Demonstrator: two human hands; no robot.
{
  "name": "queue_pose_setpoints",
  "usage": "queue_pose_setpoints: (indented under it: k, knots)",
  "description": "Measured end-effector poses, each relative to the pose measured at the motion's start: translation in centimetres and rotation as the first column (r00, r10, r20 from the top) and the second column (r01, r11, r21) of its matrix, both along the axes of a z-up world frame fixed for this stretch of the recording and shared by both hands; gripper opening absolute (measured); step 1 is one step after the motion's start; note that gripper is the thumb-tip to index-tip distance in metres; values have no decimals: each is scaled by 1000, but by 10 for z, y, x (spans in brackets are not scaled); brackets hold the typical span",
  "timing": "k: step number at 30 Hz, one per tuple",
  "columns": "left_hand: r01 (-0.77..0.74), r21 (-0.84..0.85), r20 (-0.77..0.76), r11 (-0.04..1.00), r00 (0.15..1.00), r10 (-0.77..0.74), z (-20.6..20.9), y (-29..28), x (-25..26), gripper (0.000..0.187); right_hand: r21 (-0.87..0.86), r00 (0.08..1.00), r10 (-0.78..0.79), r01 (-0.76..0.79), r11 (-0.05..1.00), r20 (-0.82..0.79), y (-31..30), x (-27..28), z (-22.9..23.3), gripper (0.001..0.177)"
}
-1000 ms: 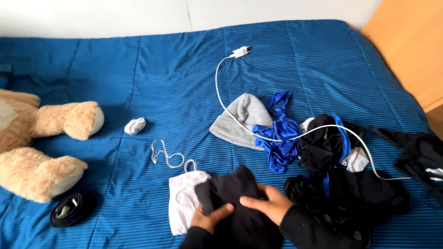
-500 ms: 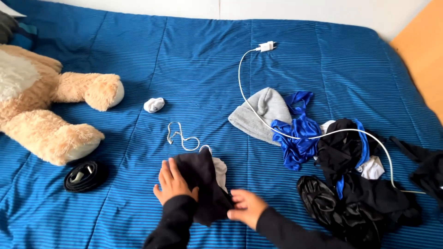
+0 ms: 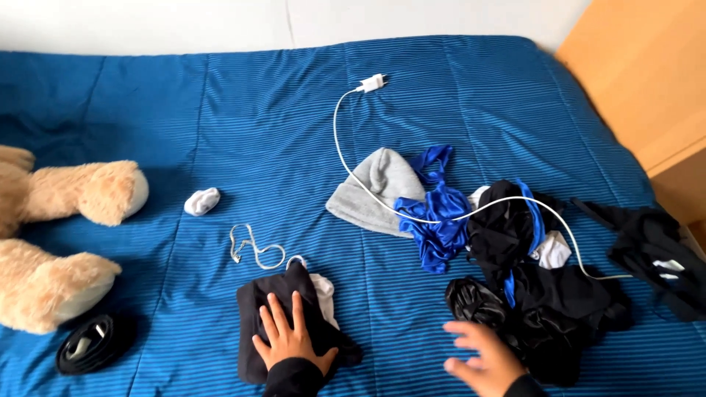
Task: Organizing and putting away clothes into a dresser drawer.
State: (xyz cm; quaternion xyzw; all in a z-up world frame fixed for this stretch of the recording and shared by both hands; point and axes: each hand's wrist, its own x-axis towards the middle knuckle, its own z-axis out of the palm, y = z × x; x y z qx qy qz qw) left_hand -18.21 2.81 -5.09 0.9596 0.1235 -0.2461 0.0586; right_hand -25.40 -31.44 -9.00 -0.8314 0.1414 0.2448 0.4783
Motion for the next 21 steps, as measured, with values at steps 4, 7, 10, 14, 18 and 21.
queue_pose_setpoints:
  k: [4, 7, 10, 14, 18, 21]
  knots:
    - [-13, 54, 27, 998, 1000, 12, -3, -10, -3, 138, -107, 946, -125, 163, 981, 300, -34, 20, 33, 54]
    - [-5, 38, 87, 999, 996, 1, 2, -25, -6, 136, -136, 896, -170, 245, 960, 411, -56, 46, 42, 51]
    - [59, -50, 139, 997, 989, -52, 10, -46, -5, 134, -326, 827, 22, 197, 925, 561, -74, 80, 36, 54]
    - [331, -341, 335, 880, 917, -215, 19, -78, 7, 114, -592, 695, 334, 163, 789, 637, -83, 131, 40, 79]
    - [500, -469, 458, 728, 842, -283, 47, -122, 27, 95, -678, 997, 57, -12, 735, 44, -84, 147, 43, 65]
    - [548, -566, 525, 616, 816, -242, 78, -146, 36, 83, -593, 968, 168, -26, 805, 187, -63, 130, 76, 40]
